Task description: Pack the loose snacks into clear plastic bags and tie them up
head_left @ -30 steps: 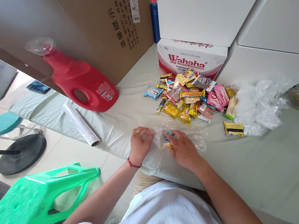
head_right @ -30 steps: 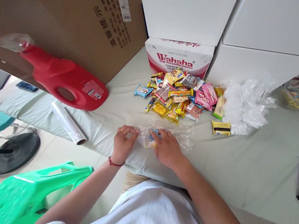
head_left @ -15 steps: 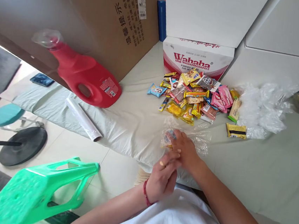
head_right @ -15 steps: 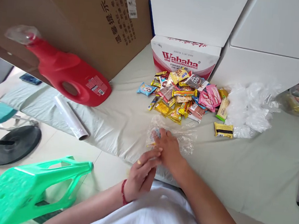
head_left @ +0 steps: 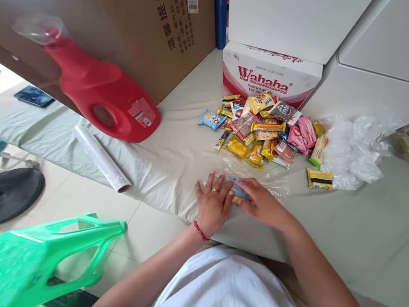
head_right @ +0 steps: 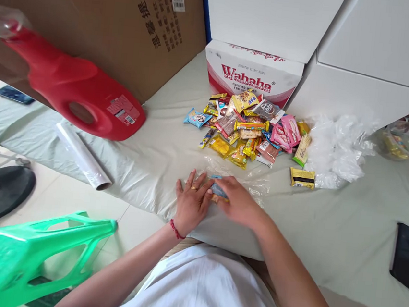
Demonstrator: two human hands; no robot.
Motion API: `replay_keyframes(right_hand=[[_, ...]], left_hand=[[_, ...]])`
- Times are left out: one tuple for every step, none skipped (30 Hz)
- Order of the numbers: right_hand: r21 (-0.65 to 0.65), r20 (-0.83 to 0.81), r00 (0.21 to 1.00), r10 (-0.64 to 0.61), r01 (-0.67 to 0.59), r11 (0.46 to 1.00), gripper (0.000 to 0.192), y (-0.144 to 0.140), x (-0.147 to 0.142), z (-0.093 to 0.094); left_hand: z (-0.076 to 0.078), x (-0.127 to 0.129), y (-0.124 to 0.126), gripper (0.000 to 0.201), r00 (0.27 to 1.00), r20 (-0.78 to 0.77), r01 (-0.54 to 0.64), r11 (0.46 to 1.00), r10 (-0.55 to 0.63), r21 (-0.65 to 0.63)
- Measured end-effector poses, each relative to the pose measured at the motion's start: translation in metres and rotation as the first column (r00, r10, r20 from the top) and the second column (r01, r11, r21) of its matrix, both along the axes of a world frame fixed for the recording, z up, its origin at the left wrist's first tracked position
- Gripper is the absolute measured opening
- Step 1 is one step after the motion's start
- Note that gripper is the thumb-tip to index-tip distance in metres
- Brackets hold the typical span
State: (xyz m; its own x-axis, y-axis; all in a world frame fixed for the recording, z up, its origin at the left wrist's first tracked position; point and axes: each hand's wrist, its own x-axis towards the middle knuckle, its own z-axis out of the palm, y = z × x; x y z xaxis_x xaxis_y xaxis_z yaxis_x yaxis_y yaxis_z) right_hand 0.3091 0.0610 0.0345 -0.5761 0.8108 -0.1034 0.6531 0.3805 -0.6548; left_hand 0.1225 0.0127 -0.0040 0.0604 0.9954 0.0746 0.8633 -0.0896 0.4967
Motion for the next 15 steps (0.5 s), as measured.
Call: replay_keyframes(right_hand=[[-0.017, -0.023, 0.999, -0.045, 0.044, 0.999, 0.047, 0.007, 0.008, 0.002], [-0.004, -0.019, 0.994, -0.111, 0.111, 0.994, 0.045, 0.015, 0.014, 0.004], [0.037, 0.007, 0.984, -0.179, 0.179, 0.983, 0.045, 0.022, 0.018, 0.005], [0.095, 0.049, 0.971, -0.236, 0.231, 0.968, 0.048, 0.03, 0.02, 0.006], [0.15, 0.098, 0.958, -0.27, 0.254, 0.955, 0.053, 0.036, 0.019, 0.005], [0.19, 0.153, 0.947, -0.283, 0.252, 0.949, 0.058, 0.042, 0.016, 0.004], [0.21, 0.208, 0.936, -0.283, 0.239, 0.948, 0.064, 0.047, 0.012, 0.003], [0.219, 0.257, 0.925, -0.281, 0.227, 0.949, 0.068, 0.051, 0.006, 0.001], [0.221, 0.296, 0.913, -0.28, 0.219, 0.95, 0.069, 0.056, 0.001, 0.0], [0.218, 0.323, 0.904, -0.28, 0.217, 0.952, 0.066, 0.06, -0.004, -0.002], [0.205, 0.339, 0.901, -0.272, 0.212, 0.956, 0.058, 0.064, -0.008, -0.002], [0.184, 0.343, 0.904, -0.255, 0.201, 0.962, 0.046, 0.069, -0.01, -0.002], [0.158, 0.336, 0.914, -0.229, 0.185, 0.97, 0.033, 0.073, -0.01, 0.0], [0.131, 0.315, 0.928, -0.198, 0.164, 0.978, 0.023, 0.076, -0.01, 0.003], [0.109, 0.284, 0.944, -0.168, 0.142, 0.984, 0.018, 0.078, -0.009, 0.007]], left_hand=[[0.0, 0.001, 0.0, 0.04, 1.0, -0.025, -0.007, 1.0, 0.007, 0.014], [0.0, 0.002, 0.001, 0.039, 0.999, -0.045, -0.015, 0.999, 0.016, 0.033], [-0.001, 0.003, 0.001, 0.039, 0.998, -0.061, -0.02, 0.998, 0.024, 0.054], [-0.001, 0.003, 0.002, 0.038, 0.997, -0.072, -0.021, 0.997, 0.026, 0.073], [-0.001, 0.002, 0.003, 0.037, 0.997, -0.078, -0.016, 0.996, 0.023, 0.088], [-0.001, 0.001, 0.004, 0.037, 0.997, -0.081, -0.01, 0.995, 0.018, 0.1], [-0.001, 0.0, 0.005, 0.036, 0.996, -0.083, -0.004, 0.994, 0.013, 0.109], [-0.001, -0.001, 0.006, 0.036, 0.996, -0.084, 0.002, 0.993, 0.008, 0.118], [-0.001, -0.001, 0.007, 0.035, 0.996, -0.084, 0.009, 0.992, 0.002, 0.128], [0.0, -0.002, 0.008, 0.034, 0.996, -0.084, 0.014, 0.99, -0.002, 0.14], [0.0, -0.003, 0.008, 0.033, 0.997, -0.083, 0.02, 0.988, -0.007, 0.152], [0.0, -0.004, 0.009, 0.033, 0.997, -0.081, 0.026, 0.986, -0.013, 0.164], [0.0, -0.004, 0.008, 0.032, 0.997, -0.078, 0.032, 0.984, -0.018, 0.177], [0.0, -0.004, 0.008, 0.032, 0.997, -0.076, 0.037, 0.98, -0.022, 0.193], [0.0, -0.004, 0.007, 0.031, 0.997, -0.075, 0.042, 0.977, -0.027, 0.211]])
